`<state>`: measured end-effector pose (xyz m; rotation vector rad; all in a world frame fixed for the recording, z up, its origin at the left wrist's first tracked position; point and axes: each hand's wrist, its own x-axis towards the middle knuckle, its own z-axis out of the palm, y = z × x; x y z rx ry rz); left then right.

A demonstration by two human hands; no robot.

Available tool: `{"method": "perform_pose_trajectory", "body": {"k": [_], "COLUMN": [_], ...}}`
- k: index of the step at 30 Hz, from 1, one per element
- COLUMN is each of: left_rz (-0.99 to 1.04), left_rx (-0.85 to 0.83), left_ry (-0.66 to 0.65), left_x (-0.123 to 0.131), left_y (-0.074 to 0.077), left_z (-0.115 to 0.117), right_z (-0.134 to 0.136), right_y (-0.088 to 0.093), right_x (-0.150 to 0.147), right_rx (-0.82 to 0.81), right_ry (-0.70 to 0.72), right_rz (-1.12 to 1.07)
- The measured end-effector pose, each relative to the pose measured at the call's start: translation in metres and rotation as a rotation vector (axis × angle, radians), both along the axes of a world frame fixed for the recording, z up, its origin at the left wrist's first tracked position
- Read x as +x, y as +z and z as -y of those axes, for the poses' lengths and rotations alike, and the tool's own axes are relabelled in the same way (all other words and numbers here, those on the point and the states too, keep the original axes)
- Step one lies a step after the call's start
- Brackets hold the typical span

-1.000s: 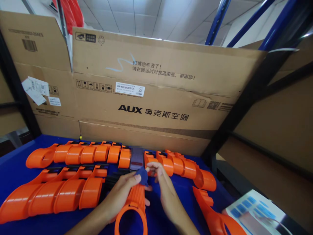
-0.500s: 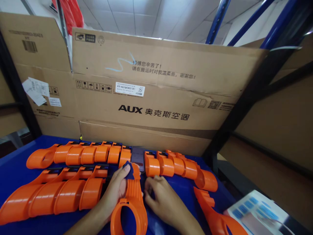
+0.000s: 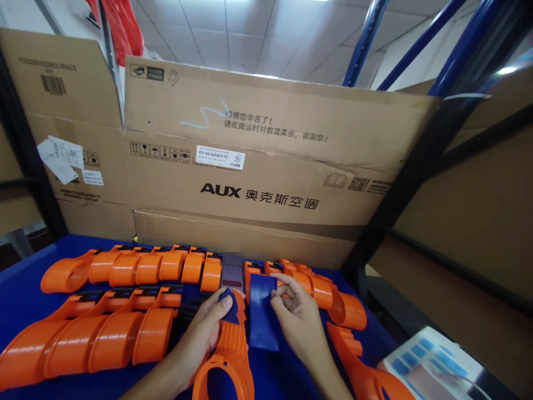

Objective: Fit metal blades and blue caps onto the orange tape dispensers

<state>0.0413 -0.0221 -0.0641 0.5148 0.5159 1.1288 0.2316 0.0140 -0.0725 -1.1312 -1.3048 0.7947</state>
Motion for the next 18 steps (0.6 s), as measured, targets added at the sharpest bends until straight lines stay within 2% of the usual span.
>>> {"method": "perform_pose_trajectory", "body": {"k": [4,8,10,14,16,18], "left_rz": [-0.06,-0.081,-0.139,-0.26,-0.275,-0.309], "left_rx": [0.09,0.135,0.168,0.203,0.229,0.249], "left_ry": [0.008,0.036,0.107,0.275,0.252,0.211], "left_x": [-0.001,-0.005,-0.007,-0.008,-0.008,-0.008], "left_y": [0.0,-0.004,-0.01,-0.02,-0.022,-0.021], "left_z": [0.001,-0.003,-0.007,-0.013,-0.013,-0.012], "right_z": [-0.001,0.007,0.013,0.023,0.025,0.028], "right_y": [0.003,0.005,0.009,0.022,0.025,0.024], "right_x": [0.0,-0.006,-0.008,-0.007,-0.008,-0.012], "right_rx": [-0.009,-0.079,-0.161,-0.346,-0.388,-0.405], "right_ry": [-0.022,0.054,0.179,0.55,0.628,0.624], "right_rz": [-0.198,-0.293,-0.282,-0.232,-0.227,-0.195]}}
